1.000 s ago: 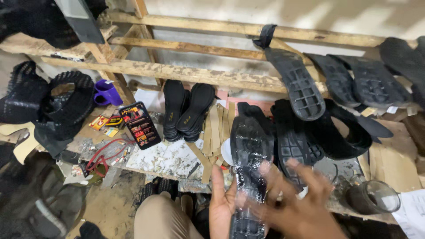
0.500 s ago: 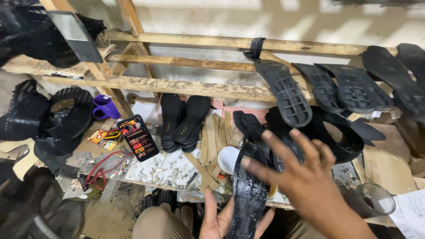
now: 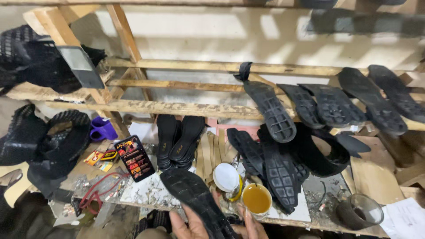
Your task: The person holds a rubber shoe sole in one hand and spreads adhesive over its bottom surface using their fingers, dipping into a cup of glue. They coat the sole, set it on the workbench with other finished soles, and pick up the next sole to repeat the gluing.
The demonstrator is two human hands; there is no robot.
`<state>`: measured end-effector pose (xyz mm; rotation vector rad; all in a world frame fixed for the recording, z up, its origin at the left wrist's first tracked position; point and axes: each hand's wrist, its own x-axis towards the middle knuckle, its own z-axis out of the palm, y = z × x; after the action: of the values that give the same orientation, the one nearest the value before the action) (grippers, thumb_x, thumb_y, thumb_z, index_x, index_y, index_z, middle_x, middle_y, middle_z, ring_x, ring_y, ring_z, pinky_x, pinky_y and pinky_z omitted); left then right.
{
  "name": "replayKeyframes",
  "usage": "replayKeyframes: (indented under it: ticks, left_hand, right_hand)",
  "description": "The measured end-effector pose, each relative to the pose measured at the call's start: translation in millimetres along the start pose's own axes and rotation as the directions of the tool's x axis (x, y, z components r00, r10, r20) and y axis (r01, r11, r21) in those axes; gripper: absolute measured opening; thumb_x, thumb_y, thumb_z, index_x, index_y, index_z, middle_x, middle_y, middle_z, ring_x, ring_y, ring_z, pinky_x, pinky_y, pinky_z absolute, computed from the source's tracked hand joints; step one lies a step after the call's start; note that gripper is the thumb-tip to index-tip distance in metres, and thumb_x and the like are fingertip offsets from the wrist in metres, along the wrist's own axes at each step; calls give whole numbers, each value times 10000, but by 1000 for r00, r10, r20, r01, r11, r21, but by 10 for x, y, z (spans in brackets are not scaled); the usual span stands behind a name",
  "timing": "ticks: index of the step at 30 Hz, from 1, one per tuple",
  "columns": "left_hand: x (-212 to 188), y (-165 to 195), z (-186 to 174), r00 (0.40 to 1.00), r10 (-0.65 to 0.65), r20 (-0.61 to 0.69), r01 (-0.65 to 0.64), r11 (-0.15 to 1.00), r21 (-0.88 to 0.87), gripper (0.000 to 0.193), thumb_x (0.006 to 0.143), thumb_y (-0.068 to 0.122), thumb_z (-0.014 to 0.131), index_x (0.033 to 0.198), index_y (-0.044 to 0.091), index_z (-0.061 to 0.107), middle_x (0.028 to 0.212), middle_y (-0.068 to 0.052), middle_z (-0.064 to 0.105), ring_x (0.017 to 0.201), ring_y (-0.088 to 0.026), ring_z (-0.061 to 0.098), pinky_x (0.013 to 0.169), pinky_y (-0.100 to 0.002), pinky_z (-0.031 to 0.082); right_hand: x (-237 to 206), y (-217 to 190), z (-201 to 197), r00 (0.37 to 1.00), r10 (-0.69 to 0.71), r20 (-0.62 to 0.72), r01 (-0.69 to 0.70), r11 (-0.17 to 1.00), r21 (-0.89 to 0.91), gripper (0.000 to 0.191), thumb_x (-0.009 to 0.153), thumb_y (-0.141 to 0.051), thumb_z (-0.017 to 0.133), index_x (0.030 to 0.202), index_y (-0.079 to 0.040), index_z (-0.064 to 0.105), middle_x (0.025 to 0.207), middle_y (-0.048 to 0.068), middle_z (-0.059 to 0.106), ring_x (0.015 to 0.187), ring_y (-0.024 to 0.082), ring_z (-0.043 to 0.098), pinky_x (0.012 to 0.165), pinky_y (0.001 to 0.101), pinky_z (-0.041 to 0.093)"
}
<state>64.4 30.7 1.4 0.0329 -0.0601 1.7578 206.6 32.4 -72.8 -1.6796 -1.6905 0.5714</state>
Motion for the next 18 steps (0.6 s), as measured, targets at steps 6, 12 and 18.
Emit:
replayKeyframes:
  ticks: [6, 12, 18]
  left_hand:
    - [-77, 196, 441, 835, -117, 537, 249, 952, -179, 825, 1062, 678, 345, 1695, 208, 104, 1757, -116, 139, 1596, -354, 201, 1284, -516, 192]
    - [7, 141, 1596, 773, -326, 544, 155, 929, 337, 987, 975, 716, 320, 1698, 137, -21, 1779, -182, 82, 1646, -345, 134, 1301, -471, 63]
    - [-263, 146, 1566, 700, -399, 592, -65, 790, 609, 932, 1041, 585, 437, 1691, 69, 13, 1767, -275, 139, 1648, -448, 151, 1318, -534, 59]
  right_hand:
    - [30, -615, -603, 991, -7, -133, 21, 994, 106, 754, 859, -298, 788, 1443, -90, 359, 1476, 129, 507, 1318, 359, 551, 1122, 567, 382]
    - [-135, -1815, -1634, 649, -468, -600, 463, 869, -177, 880, 823, -156, 844, 1470, 39, 280, 1434, 213, 505, 1268, 381, 603, 1137, 551, 404]
    - [997, -3265, -2728, 123, -841, -527, 595, 487, -639, 752, 959, -85, 789, 1545, -25, 322, 1547, 240, 451, 1297, 309, 584, 1102, 477, 467]
